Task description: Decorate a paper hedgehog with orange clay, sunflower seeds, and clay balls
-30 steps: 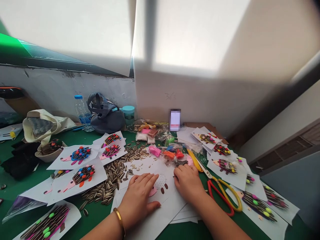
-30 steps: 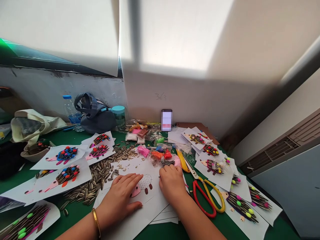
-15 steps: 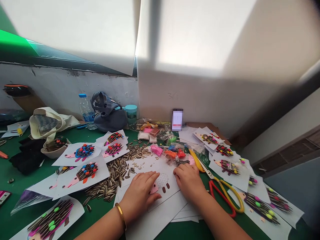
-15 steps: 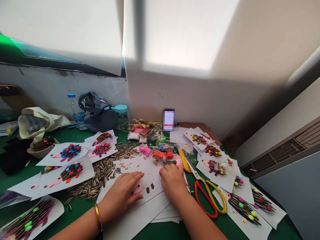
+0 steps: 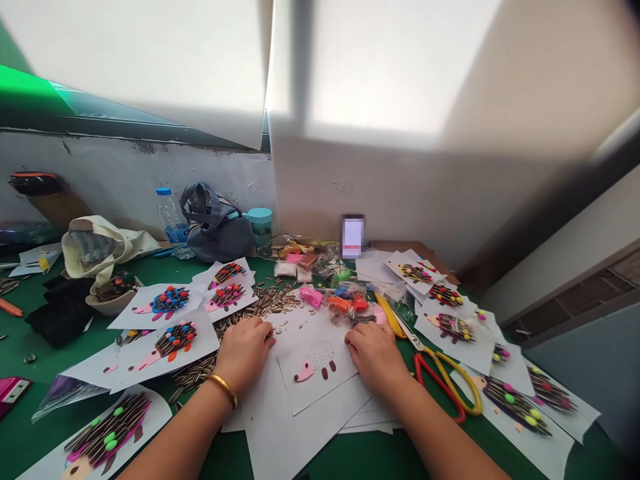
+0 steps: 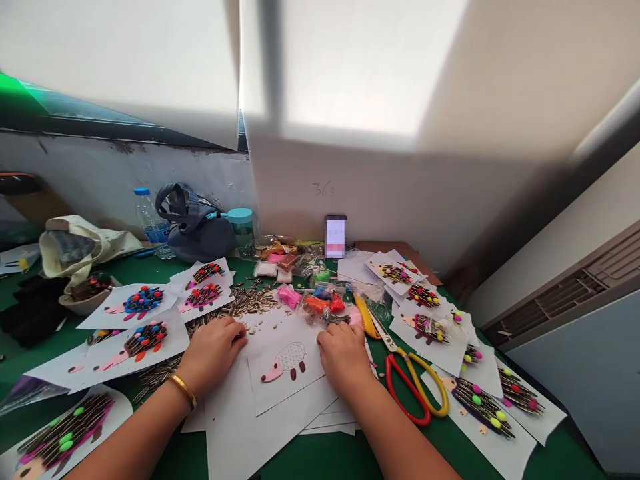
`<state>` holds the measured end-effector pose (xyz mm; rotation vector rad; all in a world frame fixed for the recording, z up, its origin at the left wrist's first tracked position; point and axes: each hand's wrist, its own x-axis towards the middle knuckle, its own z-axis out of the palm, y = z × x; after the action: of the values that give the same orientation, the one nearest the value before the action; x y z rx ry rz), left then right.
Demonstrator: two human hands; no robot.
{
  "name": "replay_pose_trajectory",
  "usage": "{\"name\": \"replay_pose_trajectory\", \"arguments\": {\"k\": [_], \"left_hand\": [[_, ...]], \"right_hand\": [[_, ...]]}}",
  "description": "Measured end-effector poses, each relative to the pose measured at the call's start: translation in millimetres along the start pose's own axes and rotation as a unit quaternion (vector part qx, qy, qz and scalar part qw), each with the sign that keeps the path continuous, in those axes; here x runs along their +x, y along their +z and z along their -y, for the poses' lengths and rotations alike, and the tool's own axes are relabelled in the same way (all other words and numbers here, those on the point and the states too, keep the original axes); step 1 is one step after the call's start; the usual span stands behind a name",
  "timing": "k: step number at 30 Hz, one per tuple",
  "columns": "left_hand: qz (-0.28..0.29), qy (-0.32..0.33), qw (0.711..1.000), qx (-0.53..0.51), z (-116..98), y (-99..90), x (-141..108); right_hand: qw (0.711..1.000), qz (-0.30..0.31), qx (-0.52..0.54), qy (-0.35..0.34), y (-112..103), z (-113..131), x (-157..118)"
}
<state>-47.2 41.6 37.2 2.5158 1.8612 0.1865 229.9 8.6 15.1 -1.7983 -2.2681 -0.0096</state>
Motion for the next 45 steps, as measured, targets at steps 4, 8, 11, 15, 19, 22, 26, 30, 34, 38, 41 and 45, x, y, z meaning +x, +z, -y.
{"name": "replay_pose_trajectory", "arguments": {"k": [4,8,11,15,19,22,26,30,34,38,41,45], "left_hand": [[0.005,-0.008,1.0,0.006,-2.3,0.4,1.2],[-0.004,-0.012,1.0,0.014,-2.5,2.7,1.8],[-0.017,-0.006,1.0,0.016,-3.2,6.6,0.8],[-0.037,0.013,0.999,0.021,-5.4,11.8,-0.5],[-0.063,0.015,0.997,0.046,-6.4,14.0,-0.7],[-0.07,0.012,0.996,0.056,-5.9,13.6,-1.3],[-0.079,0.007,0.995,0.057,-4.6,12.5,-2.3],[-0.087,0.008,0.995,0.041,-5.1,11.6,-2.5],[-0.111,0.012,0.994,0.012,-8.3,11.9,-3.4],[-0.146,0.035,0.988,-0.033,-12.4,11.3,-6.2],[-0.168,0.051,0.98,-0.093,-15.8,9.7,-9.1],[-0.131,0.041,0.947,-0.29,-23.3,11.4,-12.5]], "right_hand": [[1.0,0.009,0.001,-0.008,-0.6,1.8,-0.4],[1.0,0.018,0.007,-0.016,-2.6,3.4,-0.6],[1.0,0.002,0.011,-0.005,-5.4,-0.1,0.2],[0.998,-0.047,0.022,0.041,-11.6,-16.9,3.4],[0.99,-0.082,0.029,0.108,-18.2,-41.0,7.1],[0.983,-0.106,0.032,0.144,-18.8,-54.4,8.2],[0.983,-0.12,0.036,0.132,-12.9,-55.9,9.0],[0.988,-0.127,0.041,0.077,-6.3,-36.8,15.1],[0.993,-0.109,-0.01,0.033,-0.7,-9.3,33.3],[0.995,-0.09,-0.033,0.029,1.2,8.8,54.3],[0.994,-0.109,-0.016,0.023,-4.4,19.6,55.3],[0.984,-0.126,0.1,-0.072,-13.3,41.6,31.6]]}}
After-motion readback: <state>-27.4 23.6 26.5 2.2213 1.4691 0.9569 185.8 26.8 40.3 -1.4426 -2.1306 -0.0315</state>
